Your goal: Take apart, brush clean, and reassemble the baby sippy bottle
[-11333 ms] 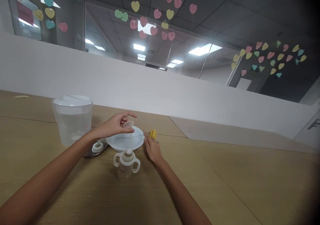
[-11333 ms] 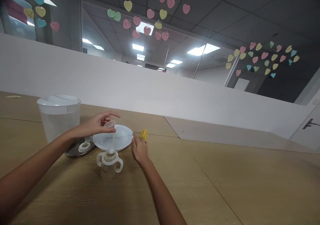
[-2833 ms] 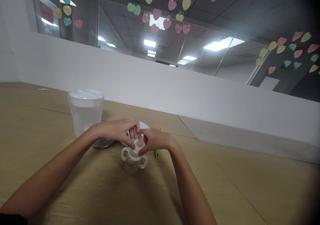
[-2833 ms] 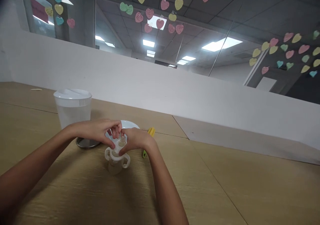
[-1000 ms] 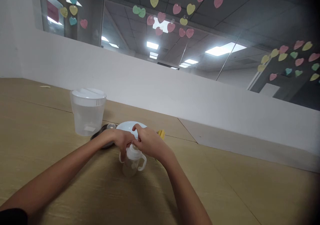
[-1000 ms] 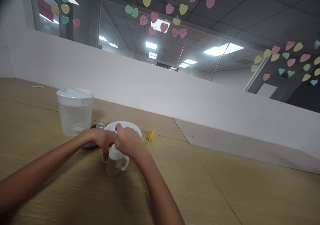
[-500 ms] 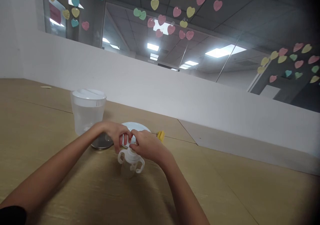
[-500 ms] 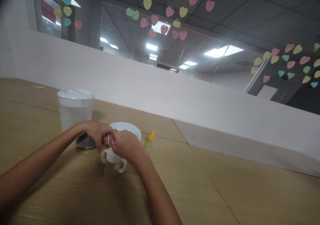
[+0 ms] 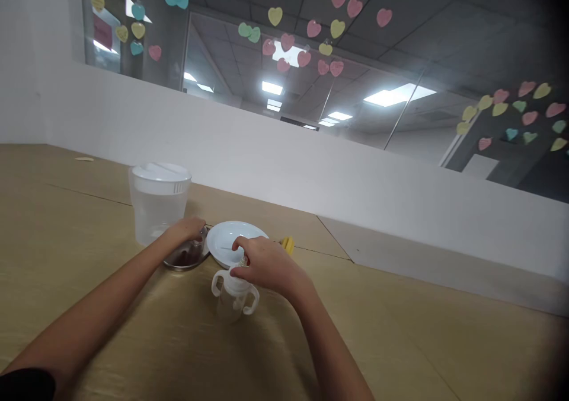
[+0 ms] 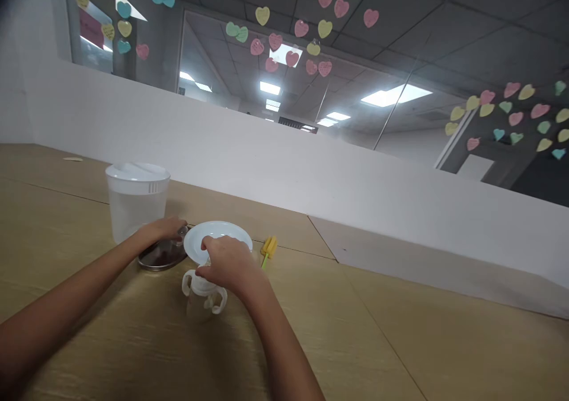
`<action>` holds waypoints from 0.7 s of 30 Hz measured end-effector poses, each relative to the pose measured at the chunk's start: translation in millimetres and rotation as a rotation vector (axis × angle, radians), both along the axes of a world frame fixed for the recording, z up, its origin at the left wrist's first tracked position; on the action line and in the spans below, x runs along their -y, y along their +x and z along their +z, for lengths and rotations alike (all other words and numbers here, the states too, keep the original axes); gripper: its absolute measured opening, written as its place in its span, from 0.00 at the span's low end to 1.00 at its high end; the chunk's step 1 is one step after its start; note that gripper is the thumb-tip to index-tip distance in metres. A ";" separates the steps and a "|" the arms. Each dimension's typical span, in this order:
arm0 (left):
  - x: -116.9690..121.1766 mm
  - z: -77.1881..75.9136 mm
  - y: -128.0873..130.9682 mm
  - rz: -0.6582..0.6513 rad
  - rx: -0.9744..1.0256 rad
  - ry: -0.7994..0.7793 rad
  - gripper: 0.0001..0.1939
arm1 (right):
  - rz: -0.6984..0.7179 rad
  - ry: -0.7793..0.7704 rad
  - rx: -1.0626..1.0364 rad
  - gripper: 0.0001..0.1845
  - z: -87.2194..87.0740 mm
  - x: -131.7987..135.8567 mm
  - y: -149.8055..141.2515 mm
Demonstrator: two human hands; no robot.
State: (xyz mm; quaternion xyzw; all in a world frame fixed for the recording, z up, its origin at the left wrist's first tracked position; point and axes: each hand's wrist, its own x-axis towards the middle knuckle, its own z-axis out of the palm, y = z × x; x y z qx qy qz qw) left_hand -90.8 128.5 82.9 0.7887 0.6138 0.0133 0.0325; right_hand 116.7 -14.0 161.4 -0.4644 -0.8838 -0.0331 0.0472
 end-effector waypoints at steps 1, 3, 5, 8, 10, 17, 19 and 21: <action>0.0 0.1 0.7 0.019 -0.010 0.008 0.20 | -0.002 -0.003 -0.006 0.20 0.0 0.0 0.4; 2.1 6.3 0.9 0.055 -0.034 0.029 0.19 | -0.007 0.003 -0.026 0.20 0.7 0.1 0.8; 9.3 21.0 0.3 0.074 -0.042 0.065 0.20 | -0.016 0.020 -0.066 0.20 2.4 0.4 1.0; 35.7 54.9 1.0 0.065 -0.016 0.175 0.22 | -0.049 0.050 -0.170 0.20 7.1 0.7 2.0; 63.2 78.5 4.9 -0.069 0.126 0.285 0.26 | -0.079 0.066 -0.263 0.25 10.7 1.0 4.3; 137.2 105.8 33.5 -0.553 0.403 0.034 0.26 | 0.053 -0.094 -0.434 0.50 17.7 3.2 21.3; 139.9 101.9 40.2 -0.561 0.358 -0.015 0.23 | 0.071 -0.193 -0.386 0.52 16.4 3.1 23.1; 138.7 98.0 45.0 -0.552 0.322 -0.044 0.19 | 0.042 -0.236 -0.339 0.54 13.2 1.7 22.2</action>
